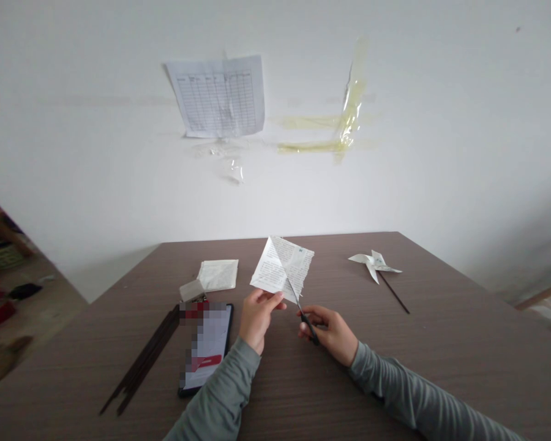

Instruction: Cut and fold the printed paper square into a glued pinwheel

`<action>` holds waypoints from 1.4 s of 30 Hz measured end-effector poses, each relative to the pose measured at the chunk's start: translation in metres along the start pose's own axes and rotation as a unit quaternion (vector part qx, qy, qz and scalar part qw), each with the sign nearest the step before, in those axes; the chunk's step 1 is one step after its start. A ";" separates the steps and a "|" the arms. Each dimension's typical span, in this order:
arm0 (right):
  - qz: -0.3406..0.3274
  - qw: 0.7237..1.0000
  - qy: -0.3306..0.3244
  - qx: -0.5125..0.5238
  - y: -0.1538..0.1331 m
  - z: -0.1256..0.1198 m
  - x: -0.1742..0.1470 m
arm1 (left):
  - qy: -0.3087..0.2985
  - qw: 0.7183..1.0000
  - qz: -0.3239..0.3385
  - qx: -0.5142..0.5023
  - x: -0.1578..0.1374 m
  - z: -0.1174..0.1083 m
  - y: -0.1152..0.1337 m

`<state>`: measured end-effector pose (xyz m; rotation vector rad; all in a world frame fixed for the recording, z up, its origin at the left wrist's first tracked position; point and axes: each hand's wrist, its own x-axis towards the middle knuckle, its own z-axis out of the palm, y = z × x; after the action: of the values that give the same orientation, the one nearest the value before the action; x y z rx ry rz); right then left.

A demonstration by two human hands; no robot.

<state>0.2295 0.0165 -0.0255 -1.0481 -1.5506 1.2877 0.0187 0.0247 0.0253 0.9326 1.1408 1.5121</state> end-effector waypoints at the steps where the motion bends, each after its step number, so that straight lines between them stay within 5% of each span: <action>1: -0.002 1.000 0.003 -0.001 -0.001 0.000 0.000 | 0.001 1.000 -0.002 0.003 0.000 0.000 0.000; 42: 0.002 1.000 0.023 -0.014 -0.015 0.001 -0.004 | 0.005 0.999 -0.030 0.021 -0.003 0.004 0.001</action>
<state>0.2285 0.0104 -0.0113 -1.0926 -1.5360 1.2393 0.0224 0.0226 0.0277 0.9131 1.2010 1.4512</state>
